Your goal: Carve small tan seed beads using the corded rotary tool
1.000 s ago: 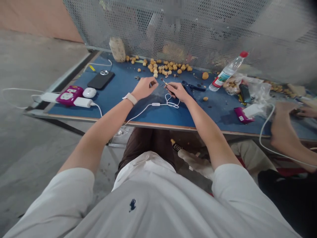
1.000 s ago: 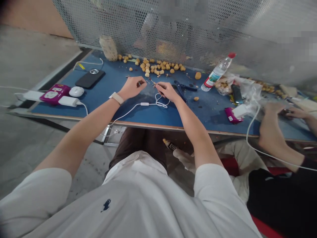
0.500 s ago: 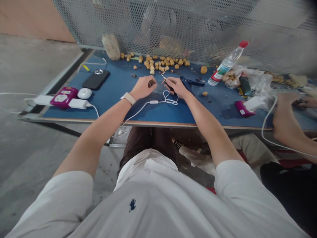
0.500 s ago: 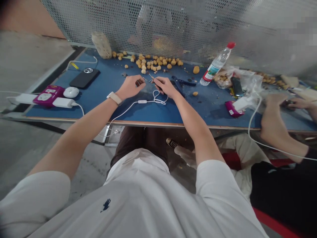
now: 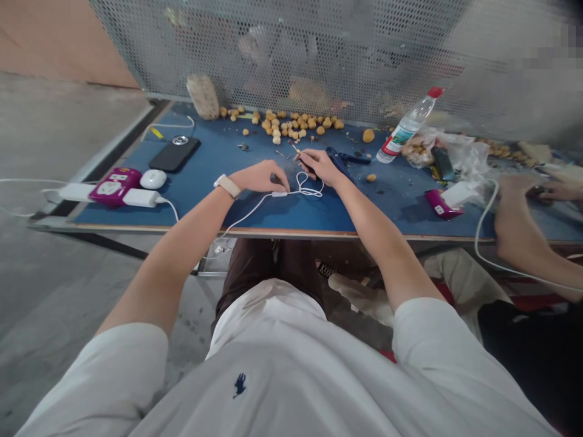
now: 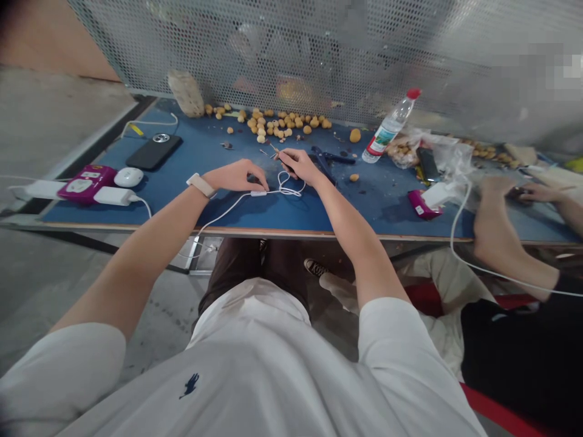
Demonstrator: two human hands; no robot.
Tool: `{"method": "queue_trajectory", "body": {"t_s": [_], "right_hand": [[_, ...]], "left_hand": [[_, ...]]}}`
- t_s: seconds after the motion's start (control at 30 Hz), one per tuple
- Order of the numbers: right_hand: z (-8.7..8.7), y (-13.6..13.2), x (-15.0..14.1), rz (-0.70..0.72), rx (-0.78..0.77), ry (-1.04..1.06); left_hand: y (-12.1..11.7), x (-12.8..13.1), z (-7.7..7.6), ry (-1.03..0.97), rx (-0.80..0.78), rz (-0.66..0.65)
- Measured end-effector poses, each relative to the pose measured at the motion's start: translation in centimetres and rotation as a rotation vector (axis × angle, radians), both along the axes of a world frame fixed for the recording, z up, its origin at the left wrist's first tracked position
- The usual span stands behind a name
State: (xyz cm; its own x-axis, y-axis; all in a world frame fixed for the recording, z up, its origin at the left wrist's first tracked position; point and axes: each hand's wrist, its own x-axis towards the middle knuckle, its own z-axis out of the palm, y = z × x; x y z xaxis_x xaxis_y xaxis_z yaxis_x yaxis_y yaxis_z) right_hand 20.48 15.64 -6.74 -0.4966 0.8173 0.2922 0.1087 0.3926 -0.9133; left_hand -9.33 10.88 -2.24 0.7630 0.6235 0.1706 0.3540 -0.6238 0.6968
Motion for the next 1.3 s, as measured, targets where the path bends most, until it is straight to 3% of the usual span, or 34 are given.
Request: {"method": "queue_trajectory", "body": {"t_s": [0.3, 0.63, 0.83, 0.97, 1.1, 1.3], "right_hand": [[0.0, -0.1, -0.1, 0.012, -0.004, 0.018], [0.3, -0.5, -0.3, -0.011, 0.014, -0.005], [0.1, -0.4, -0.3, -0.032, 0.008, 0.000], [0.1, -0.4, -0.3, -0.015, 0.000, -0.022], [0.1, -0.5, -0.3, -0.003, 0.014, -0.033], [0.2, -0.9, -0.2, -0.043, 0.055, -0.068]], "left_hand": [[0.7, -0.8, 0.1, 0.061, -0.097, -0.023], [4.2, 0.6, 0.7, 0.221, -0.175, -0.076], [4.6, -0.1, 0.8, 0.174, -0.185, -0.086], [3.0, -1.6, 0.7, 0.167, -0.141, -0.136], [1.6, -1.4, 0.2, 0.157, -0.043, -0.128], [2.7, -1.5, -1.3, 0.127, 0.188, 0.084]]}}
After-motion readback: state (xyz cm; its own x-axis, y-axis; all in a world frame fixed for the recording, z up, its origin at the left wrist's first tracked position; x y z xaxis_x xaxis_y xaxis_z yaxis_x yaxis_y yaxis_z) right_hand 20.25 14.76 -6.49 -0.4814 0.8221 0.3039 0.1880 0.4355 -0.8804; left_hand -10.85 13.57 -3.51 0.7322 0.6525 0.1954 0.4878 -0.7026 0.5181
